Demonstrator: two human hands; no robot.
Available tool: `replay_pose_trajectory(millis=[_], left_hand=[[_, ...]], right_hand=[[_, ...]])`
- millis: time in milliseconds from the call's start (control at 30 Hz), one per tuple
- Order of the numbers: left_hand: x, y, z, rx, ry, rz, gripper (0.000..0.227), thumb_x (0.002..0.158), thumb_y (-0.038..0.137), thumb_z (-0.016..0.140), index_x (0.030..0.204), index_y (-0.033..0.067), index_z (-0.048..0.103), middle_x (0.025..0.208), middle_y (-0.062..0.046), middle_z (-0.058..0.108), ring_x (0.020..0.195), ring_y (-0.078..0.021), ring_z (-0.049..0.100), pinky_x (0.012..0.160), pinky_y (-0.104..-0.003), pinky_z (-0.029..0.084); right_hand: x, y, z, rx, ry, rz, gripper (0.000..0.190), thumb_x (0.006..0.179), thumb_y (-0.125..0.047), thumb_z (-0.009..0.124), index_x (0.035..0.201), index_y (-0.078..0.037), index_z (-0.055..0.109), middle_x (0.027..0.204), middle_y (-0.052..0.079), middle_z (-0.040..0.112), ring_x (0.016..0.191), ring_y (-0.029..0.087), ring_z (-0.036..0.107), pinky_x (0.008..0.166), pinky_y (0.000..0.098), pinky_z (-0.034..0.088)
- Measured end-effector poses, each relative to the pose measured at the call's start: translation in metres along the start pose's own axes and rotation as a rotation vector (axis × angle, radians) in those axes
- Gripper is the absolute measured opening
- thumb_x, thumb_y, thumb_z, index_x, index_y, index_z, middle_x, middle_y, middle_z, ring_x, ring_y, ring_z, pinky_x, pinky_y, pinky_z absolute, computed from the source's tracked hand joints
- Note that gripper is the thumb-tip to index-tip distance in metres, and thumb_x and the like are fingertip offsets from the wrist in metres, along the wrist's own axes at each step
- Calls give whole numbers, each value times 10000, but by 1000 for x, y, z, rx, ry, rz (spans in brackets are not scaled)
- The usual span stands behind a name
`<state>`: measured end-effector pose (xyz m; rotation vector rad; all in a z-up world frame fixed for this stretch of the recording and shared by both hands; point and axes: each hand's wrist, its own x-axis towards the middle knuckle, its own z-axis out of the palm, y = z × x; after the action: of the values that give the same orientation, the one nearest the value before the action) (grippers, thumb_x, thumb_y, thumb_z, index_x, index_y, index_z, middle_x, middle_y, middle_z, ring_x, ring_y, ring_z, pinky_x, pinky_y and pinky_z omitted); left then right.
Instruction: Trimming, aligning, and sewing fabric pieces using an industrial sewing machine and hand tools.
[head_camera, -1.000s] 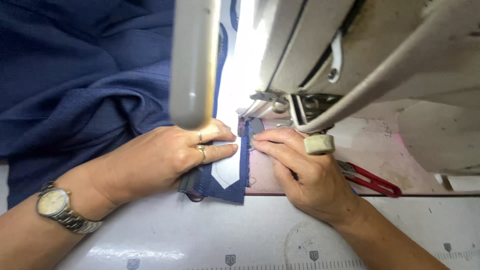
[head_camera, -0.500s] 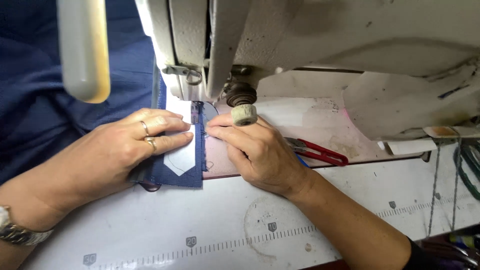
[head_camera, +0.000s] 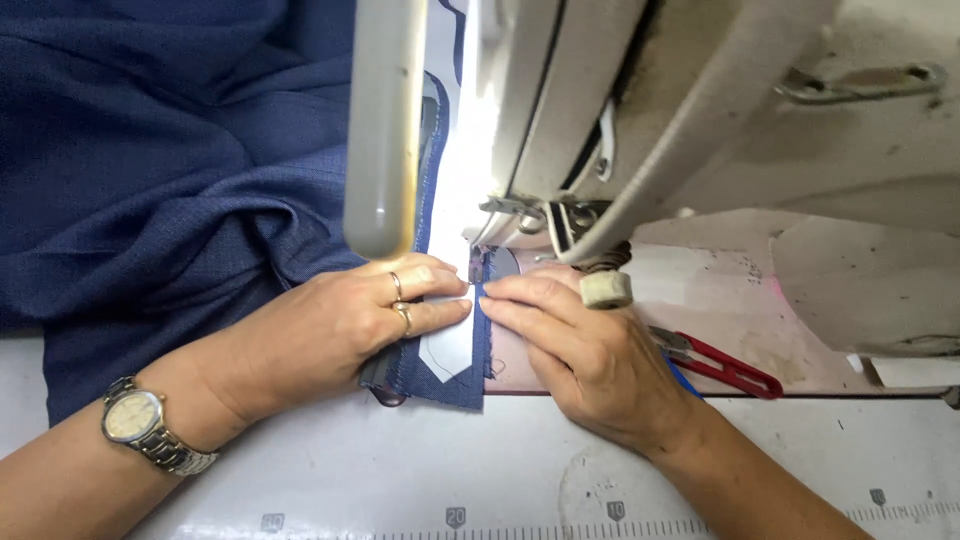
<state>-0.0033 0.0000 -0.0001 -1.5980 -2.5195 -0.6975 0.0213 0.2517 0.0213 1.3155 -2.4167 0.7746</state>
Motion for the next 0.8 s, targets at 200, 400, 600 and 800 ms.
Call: replay_pose_trajectory(millis=[200,400,600,800], left_hand=[[-3,-4,3,-6,-44,-72,482,848,81,489,1326,109,544,1398,-147,490,1101,-345,600,794,-443,505],[-4,-9,6,67,-75,-96,578,802,68,536,1371,160,496,1431,-98,485,817,-391,656,615,-515,509],[-2,-7,0,-23,23,-61,495,834,178,643,1312,98,540,1331,-143,528,1082,-364,586,848,-423,476],[-4,-12,5,7,18,-82,812,624,432,866,1313,135,555,1345,-135,520,1122,-359,563,848,-432,484]], right_hand=[[5,2,6,11,30,-22,299,868,103,452,1099,51,634,1123,164,643,992,340,593,953,427,483],[6,3,7,41,6,14,293,865,90,441,1082,42,631,1122,150,649,1033,313,606,949,400,476],[7,3,6,35,-15,66,321,882,77,457,1150,28,627,1145,148,649,1052,294,608,960,383,465],[5,4,7,47,-11,68,328,883,100,453,1143,19,635,1149,138,645,1055,294,602,966,380,464]])
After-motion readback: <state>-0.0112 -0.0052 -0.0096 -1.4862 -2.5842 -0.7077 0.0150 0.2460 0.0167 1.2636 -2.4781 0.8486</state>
